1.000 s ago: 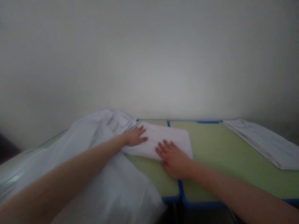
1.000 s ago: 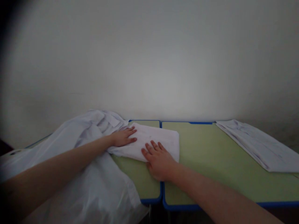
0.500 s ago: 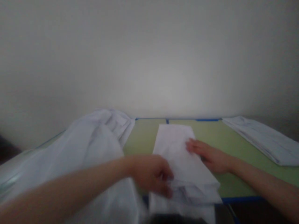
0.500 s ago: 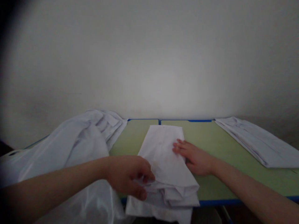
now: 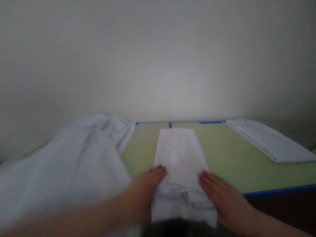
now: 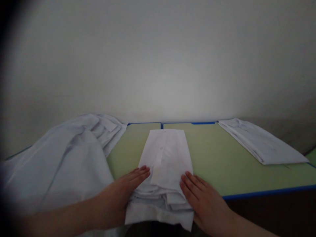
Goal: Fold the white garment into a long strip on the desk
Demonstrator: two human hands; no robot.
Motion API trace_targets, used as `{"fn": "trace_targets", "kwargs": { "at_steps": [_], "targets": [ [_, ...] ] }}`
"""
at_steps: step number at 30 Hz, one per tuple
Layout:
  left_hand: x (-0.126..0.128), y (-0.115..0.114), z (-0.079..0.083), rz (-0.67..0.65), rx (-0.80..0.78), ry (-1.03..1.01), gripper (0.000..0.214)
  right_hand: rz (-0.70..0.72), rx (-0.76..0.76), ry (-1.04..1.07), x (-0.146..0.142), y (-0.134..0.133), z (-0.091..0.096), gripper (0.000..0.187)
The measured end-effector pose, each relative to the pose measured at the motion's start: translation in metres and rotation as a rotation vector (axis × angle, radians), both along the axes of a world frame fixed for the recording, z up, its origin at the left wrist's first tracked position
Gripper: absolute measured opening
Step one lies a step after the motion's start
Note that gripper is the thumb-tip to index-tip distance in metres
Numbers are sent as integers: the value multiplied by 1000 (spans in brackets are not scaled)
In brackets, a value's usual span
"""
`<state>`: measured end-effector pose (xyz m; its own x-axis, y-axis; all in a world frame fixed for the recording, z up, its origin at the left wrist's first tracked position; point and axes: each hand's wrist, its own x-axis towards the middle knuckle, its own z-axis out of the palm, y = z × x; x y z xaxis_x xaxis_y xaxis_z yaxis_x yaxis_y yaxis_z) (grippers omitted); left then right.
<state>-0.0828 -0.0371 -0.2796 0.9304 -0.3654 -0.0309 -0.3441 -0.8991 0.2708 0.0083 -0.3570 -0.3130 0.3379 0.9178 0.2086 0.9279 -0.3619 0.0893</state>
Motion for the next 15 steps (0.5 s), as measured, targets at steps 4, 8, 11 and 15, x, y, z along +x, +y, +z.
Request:
{"fn": "trace_targets", "kwargs": {
  "at_steps": [4,8,11,15],
  "targets": [
    [-5,-9,-4,28,-47,14,88,-35,-3,-49,-10,3,-7,79],
    [-12,-16,14,39,-192,21,61,-31,2,-36,-18,-1,10,66],
    [-24,-23,54,0,-240,33,38,-72,77,61,-30,-8,53,53],
    [-39,-30,141,15,-316,-147,33,-181,307,202,-48,-24,158,32]
  ]
}}
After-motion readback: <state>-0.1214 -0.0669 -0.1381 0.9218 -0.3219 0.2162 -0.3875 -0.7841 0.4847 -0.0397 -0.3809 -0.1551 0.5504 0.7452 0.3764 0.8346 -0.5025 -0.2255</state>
